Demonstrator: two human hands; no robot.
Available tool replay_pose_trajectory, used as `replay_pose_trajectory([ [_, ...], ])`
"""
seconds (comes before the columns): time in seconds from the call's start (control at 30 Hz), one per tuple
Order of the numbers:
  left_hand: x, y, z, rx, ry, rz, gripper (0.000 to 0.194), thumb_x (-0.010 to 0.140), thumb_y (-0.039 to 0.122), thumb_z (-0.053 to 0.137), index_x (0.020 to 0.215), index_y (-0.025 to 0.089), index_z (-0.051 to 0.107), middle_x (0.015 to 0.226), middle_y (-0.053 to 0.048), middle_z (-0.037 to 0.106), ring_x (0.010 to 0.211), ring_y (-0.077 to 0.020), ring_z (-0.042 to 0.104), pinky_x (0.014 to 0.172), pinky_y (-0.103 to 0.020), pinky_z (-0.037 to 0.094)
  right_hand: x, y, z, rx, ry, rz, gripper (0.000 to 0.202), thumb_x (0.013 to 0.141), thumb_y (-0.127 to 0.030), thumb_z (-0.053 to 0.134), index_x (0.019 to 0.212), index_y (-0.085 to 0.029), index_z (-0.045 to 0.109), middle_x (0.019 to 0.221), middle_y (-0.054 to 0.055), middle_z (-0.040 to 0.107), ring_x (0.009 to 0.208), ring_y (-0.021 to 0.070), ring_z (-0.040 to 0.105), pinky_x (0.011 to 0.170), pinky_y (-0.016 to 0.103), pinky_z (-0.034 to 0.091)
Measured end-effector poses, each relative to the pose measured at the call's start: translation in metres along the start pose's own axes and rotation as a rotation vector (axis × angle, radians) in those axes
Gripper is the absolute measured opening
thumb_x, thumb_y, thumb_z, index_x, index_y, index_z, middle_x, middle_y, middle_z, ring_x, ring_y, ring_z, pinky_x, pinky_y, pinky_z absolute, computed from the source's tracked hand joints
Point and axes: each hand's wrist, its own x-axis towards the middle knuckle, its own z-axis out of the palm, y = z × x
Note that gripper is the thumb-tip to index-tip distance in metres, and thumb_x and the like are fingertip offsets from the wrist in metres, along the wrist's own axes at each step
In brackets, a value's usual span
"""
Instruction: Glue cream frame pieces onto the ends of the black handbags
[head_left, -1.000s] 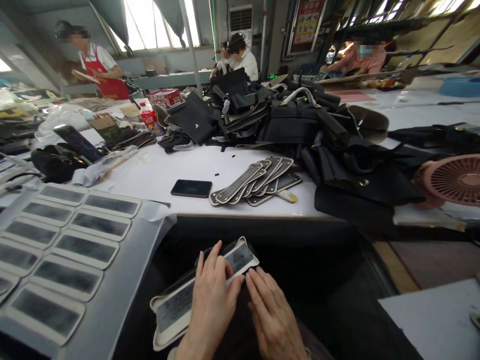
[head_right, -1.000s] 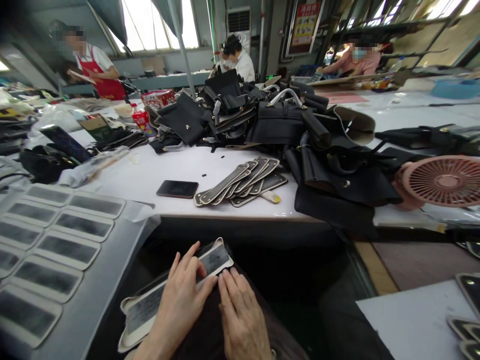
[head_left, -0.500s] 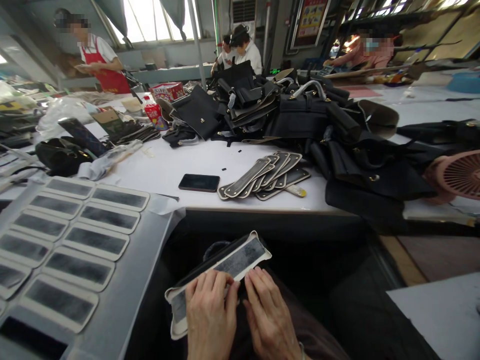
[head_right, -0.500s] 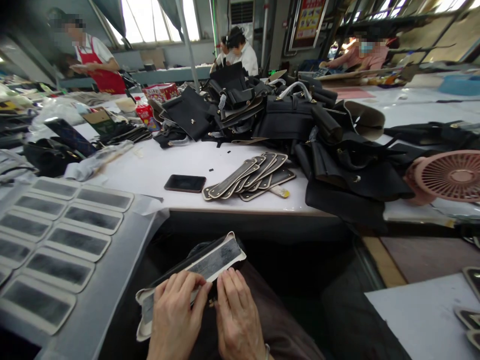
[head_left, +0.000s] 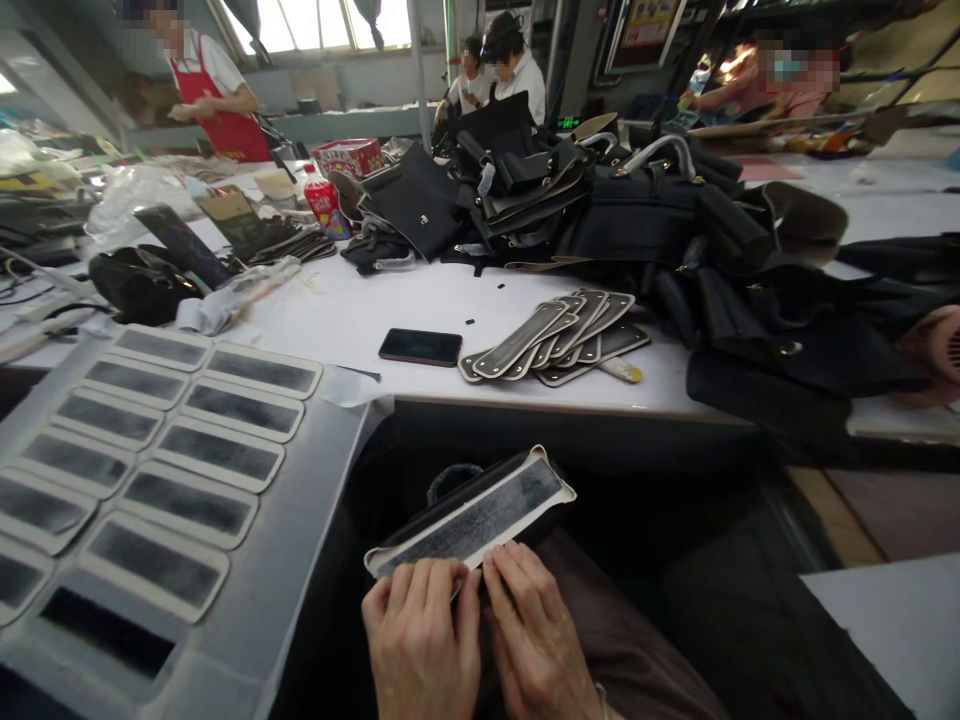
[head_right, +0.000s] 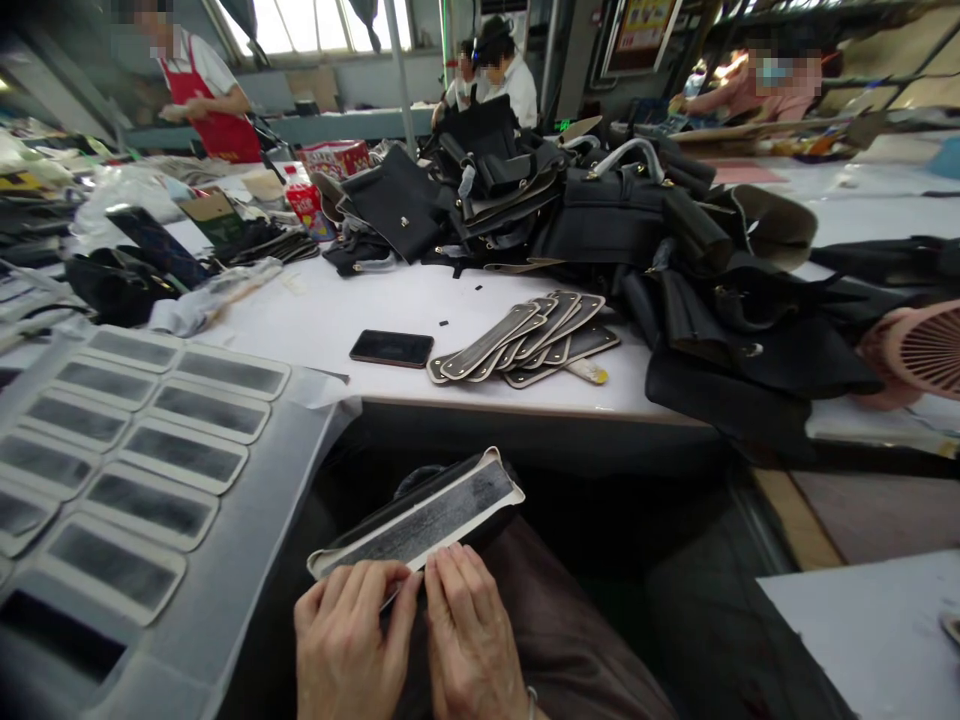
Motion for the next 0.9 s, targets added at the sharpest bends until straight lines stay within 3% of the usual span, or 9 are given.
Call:
replay_pose_trajectory([
  [0.23,-0.018,-0.02,-0.003,0.002,0.129,-0.022,0.003,0.089,0.027,0.06,0.088,0.026,0.063,0.09,-0.002,0.069,0.087,-0.0248,0.062,0.089,-0.047,0.032,0.001,-0.014,0.006,-0.001,-0.015,-0.039,0.041,0.087,-0.002,0.038,0.12,0.0,0.064,0.125,0.018,0.061,0.129,0.0289,0.046,0.105,0.04,0.045],
  [0.37,-0.029,-0.025,0.005,-0.007,0.206,-0.085,0.004,0.088,0.024,0.059,0.092,0.024,0.059,0.102,-0.011,0.064,0.099,-0.0311,0.057,0.096,-0.056,0.033,0.001,-0.02,0.009,0.01,-0.027,-0.073,0.04,0.088,-0.004,0.038,0.119,-0.001,0.065,0.121,0.017,0.064,0.128,0.0282,0.048,0.104,0.04,0.047],
  [0.53,-0.041,-0.025,0.009,-0.036,0.287,-0.164,0.008,0.089,0.021,0.057,0.097,0.024,0.055,0.12,-0.013,0.056,0.115,-0.0319,0.051,0.104,-0.062,0.032,0.004,-0.027,0.015,0.037,-0.017,-0.124,0.04,0.093,-0.007,0.035,0.118,-0.002,0.066,0.118,0.015,0.067,0.125,0.0261,0.051,0.105,0.039,0.045],
  [0.63,-0.055,-0.031,0.013,-0.276,0.342,-0.368,0.016,0.09,0.026,0.058,0.106,0.024,0.053,0.133,-0.013,0.05,0.13,-0.0316,0.044,0.108,-0.06,0.035,0.005,-0.03,0.02,0.039,-0.022,-0.159,0.04,0.095,-0.01,0.035,0.117,-0.004,0.067,0.116,0.012,0.069,0.123,0.0237,0.052,0.11,0.037,0.04],
  [0.7,-0.066,-0.039,0.021,-0.578,0.366,-0.637,0.026,0.091,0.036,0.056,0.114,0.024,0.049,0.141,-0.013,0.046,0.135,-0.0297,0.043,0.108,-0.055,0.04,0.005,-0.033,0.023,0.035,-0.038,-0.167,0.039,0.093,-0.01,0.037,0.117,-0.005,0.068,0.116,0.011,0.069,0.123,0.0229,0.052,0.115,0.036,0.033],
  [0.77,-0.074,-0.046,0.035,-0.868,0.328,-0.923,0.032,0.095,0.047,0.044,0.116,0.023,0.05,0.136,-0.015,0.055,0.128,-0.0286,0.053,0.102,-0.05,0.049,0.004,-0.034,0.025,0.03,-0.053,-0.168,0.038,0.091,-0.009,0.039,0.117,-0.006,0.068,0.117,0.011,0.069,0.124,0.0233,0.051,0.117,0.037,0.029],
  [0.8,-0.076,-0.049,0.043,-0.964,0.276,-0.991,0.038,0.097,0.051,0.035,0.113,0.022,0.053,0.126,-0.015,0.062,0.12,-0.0291,0.061,0.096,-0.049,0.053,0.004,-0.034,0.025,0.026,-0.057,-0.172,0.038,0.09,-0.009,0.04,0.117,-0.006,0.068,0.118,0.011,0.068,0.124,0.0239,0.051,0.117,0.037,0.028],
  [0.83,-0.076,-0.051,0.051,-1.019,0.217,-1.002,0.047,0.098,0.054,0.028,0.108,0.021,0.058,0.114,-0.016,0.068,0.109,-0.0302,0.067,0.09,-0.05,0.057,0.004,-0.034,0.025,0.02,-0.059,-0.178,0.038,0.09,-0.009,0.041,0.117,-0.007,0.068,0.119,0.011,0.068,0.123,0.0243,0.051,0.117,0.038,0.029],
  [0.9,-0.073,-0.051,0.064,-1.022,0.132,-0.898,0.053,0.096,0.058,0.029,0.099,0.019,0.066,0.097,-0.015,0.073,0.094,-0.032,0.071,0.081,-0.053,0.059,0.004,-0.035,0.024,-0.002,-0.06,-0.197,0.039,0.09,-0.01,0.041,0.118,-0.009,0.068,0.119,0.012,0.068,0.122,0.025,0.053,0.114,0.039,0.033],
])
